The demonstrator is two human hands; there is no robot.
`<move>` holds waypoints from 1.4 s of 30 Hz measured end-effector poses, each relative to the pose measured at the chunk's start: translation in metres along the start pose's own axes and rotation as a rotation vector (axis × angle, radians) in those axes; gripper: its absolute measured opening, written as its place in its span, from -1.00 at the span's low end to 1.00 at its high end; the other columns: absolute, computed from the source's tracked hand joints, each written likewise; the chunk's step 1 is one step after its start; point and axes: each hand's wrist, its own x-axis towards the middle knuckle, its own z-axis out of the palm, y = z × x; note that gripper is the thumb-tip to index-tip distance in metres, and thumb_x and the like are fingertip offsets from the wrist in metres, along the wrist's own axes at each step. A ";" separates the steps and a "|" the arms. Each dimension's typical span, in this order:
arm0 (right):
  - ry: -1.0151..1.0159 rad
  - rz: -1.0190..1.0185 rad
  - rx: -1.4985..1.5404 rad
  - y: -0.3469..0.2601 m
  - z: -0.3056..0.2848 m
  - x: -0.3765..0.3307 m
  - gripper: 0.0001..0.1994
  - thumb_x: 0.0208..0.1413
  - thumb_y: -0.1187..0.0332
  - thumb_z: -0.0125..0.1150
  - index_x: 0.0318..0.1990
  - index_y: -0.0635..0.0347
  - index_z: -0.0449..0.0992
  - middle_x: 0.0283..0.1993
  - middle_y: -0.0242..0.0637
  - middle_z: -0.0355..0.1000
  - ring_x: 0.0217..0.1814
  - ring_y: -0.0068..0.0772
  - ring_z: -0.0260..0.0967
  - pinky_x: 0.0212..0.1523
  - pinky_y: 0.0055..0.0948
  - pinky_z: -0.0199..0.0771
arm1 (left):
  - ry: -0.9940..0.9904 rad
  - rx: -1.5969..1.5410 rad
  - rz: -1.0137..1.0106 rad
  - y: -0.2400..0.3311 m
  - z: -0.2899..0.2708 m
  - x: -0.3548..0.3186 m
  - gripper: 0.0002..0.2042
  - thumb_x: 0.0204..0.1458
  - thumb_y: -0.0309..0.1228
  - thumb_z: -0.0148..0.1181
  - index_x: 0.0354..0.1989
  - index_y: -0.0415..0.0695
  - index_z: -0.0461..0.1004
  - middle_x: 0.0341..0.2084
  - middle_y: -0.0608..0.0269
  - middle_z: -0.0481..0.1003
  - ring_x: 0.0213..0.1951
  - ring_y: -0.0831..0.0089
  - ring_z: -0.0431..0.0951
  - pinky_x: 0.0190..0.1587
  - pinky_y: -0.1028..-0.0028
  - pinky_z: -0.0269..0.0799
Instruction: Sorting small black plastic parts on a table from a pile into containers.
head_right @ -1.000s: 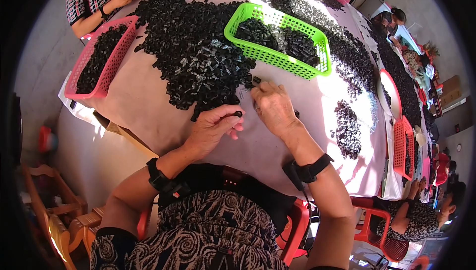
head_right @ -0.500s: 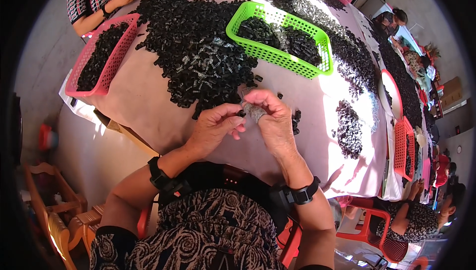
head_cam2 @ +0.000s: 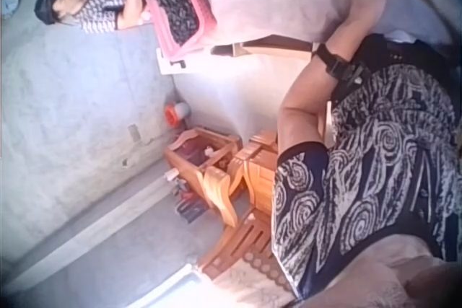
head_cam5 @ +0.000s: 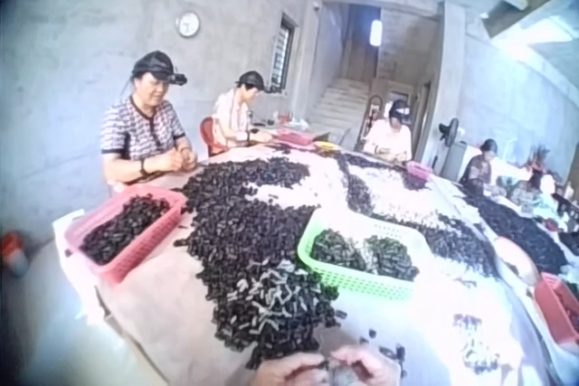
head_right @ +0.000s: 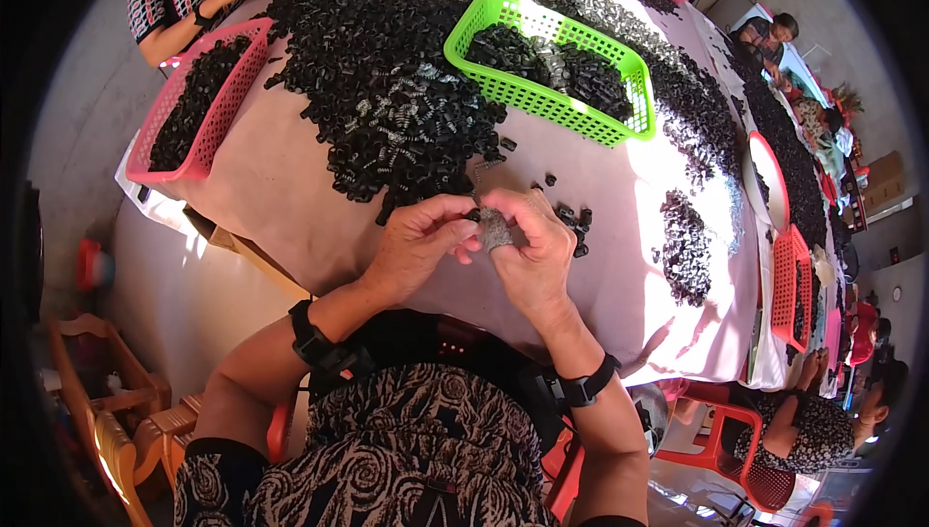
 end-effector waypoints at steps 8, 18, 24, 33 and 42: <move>0.020 -0.151 -0.156 -0.009 0.000 0.000 -0.67 -0.34 0.66 0.22 -0.29 0.20 0.49 -0.40 -0.26 0.41 -0.39 -0.23 0.32 -0.35 -0.43 0.37 | -0.038 0.063 0.033 0.000 0.001 -0.002 -0.81 0.14 -0.57 0.02 -0.09 -0.28 0.42 -0.39 0.26 0.49 -0.38 0.60 0.49 -0.36 0.58 0.47; 0.014 -0.152 -0.254 -0.009 -0.001 -0.008 -0.64 -0.36 0.65 0.19 -0.26 0.19 0.49 -0.40 -0.26 0.40 -0.37 -0.22 0.31 -0.35 -0.37 0.37 | -0.019 0.061 0.047 -0.002 0.003 -0.003 -0.82 0.14 -0.56 0.02 -0.09 -0.29 0.41 -0.42 0.28 0.47 -0.41 0.62 0.47 -0.36 0.60 0.45; 0.007 -0.234 -0.262 -0.013 -0.002 -0.010 -0.60 -0.38 0.66 0.15 -0.23 0.21 0.48 -0.38 -0.25 0.41 -0.38 -0.19 0.30 -0.32 -0.38 0.38 | -0.007 0.058 0.035 -0.001 0.004 -0.003 -0.82 0.14 -0.56 0.02 -0.10 -0.28 0.41 -0.43 0.29 0.47 -0.42 0.62 0.47 -0.36 0.61 0.45; 0.027 -0.011 -0.113 0.000 -0.004 -0.015 -0.66 -0.24 0.69 0.13 -0.21 0.26 0.47 -0.33 -0.30 0.46 -0.34 -0.37 0.37 -0.27 -0.51 0.39 | 0.006 0.063 0.040 -0.002 0.006 -0.002 -0.82 0.14 -0.55 0.04 -0.11 -0.29 0.42 -0.42 0.29 0.48 -0.41 0.62 0.49 -0.36 0.60 0.46; 0.101 0.373 0.203 0.027 -0.051 0.005 -0.83 0.08 0.67 -0.03 -0.20 0.32 0.44 -0.38 -0.42 0.44 -0.38 -0.70 0.35 -0.40 -0.69 0.33 | -0.023 0.031 0.011 0.002 0.004 -0.004 -0.81 0.12 -0.52 0.06 -0.11 -0.30 0.42 -0.32 0.27 0.44 -0.36 0.56 0.52 -0.36 0.61 0.43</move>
